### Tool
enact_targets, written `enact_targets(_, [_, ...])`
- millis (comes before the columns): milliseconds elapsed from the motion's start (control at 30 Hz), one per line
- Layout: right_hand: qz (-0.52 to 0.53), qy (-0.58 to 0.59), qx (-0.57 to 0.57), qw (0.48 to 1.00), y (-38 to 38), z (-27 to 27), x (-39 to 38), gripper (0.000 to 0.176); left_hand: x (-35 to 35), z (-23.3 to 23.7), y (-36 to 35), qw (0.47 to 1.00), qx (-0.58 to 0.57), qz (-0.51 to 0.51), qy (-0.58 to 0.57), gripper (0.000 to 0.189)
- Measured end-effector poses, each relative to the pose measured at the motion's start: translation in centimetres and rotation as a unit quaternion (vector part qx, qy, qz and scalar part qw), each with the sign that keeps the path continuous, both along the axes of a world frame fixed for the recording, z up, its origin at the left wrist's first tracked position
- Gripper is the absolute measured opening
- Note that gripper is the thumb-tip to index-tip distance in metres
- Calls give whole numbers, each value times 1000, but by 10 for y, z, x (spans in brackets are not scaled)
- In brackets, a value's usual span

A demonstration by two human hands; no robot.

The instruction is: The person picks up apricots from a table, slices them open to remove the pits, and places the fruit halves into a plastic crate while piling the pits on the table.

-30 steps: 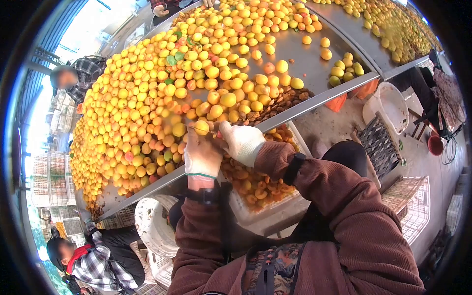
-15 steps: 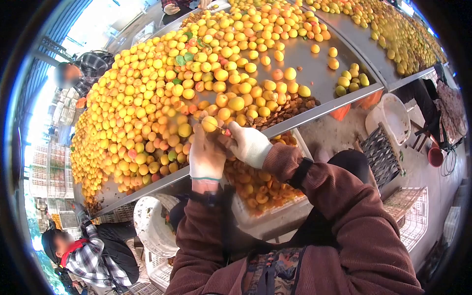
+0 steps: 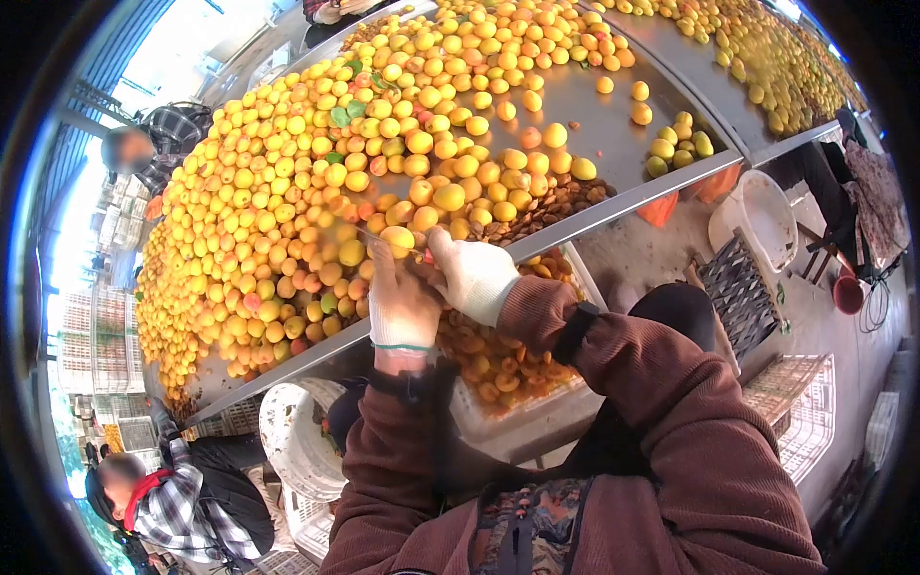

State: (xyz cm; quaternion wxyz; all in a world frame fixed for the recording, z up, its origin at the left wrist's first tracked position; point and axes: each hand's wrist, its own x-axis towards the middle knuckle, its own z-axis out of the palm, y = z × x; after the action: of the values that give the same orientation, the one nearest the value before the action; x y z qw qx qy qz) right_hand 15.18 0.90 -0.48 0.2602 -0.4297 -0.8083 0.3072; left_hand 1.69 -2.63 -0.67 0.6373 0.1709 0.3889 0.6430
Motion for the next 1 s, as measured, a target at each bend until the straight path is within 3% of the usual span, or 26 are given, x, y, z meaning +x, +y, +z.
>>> enact_targets(67, [10,-9,6,1000,1,-2,-1,31,-2,-5,0,998,16,-13,52,37])
enact_targets(133, [15,8,40,999,0,-2,1,30,-1,-1,0,974,31,61,215,39])
enact_targets(167, [18,23,74,997,-1,-2,1,30,-2,2,0,974,31,61,215,39])
enact_targets(233, [-24,58,76,995,2,9,1,30,5,26,0,998,-14,54,-28,41])
enact_targets(267, [-64,90,80,991,5,16,3,30,3,9,1,998,-13,54,-32,41])
enact_targets(300, [-84,145,76,983,10,20,3,34,5,2,4,989,26,15,144,41])
enact_targets(333, [-85,144,77,983,12,20,2,34,8,-3,6,946,64,-26,317,42])
enact_targets(367, [-99,148,60,982,13,18,0,35,22,-11,4,983,28,-11,179,42])
enact_targets(400, [-114,152,43,981,13,16,-1,37,35,12,-2,966,-56,0,252,41])
enact_targets(500, [-139,155,1,978,12,7,-6,34,26,-7,-1,973,-33,-9,228,37])
enact_targets(567, [-151,158,-18,976,13,2,-8,33,19,-17,1,859,139,14,493,33])
enact_targets(600, [-146,158,3,977,12,2,-9,31,21,-12,-1,859,139,15,493,33])
enact_targets(667, [-141,156,20,977,10,0,-6,29,30,2,-7,879,63,2,473,31])
enact_targets(700, [-88,133,68,985,9,3,-3,27,31,7,-9,879,61,0,473,31])
enact_targets(733, [-35,109,116,987,8,6,0,26,31,11,-9,964,-48,-16,262,30])
enact_targets(767, [-7,92,131,987,5,10,2,24,30,13,-9,987,-156,-31,35,30])
enact_targets(800, [-9,92,128,987,4,7,2,24,28,10,-8,986,-159,-33,36,30])
enact_targets(867, [-38,164,81,982,5,2,0,23,21,2,-5,983,-175,-48,24,29])
enact_targets(900, [-81,233,-76,966,4,11,-1,23,20,5,-5,986,-153,-53,42,33])
enact_targets(1000, [-125,424,-276,854,23,2,-3,28,18,1,-2,993,-114,-29,-27,38])
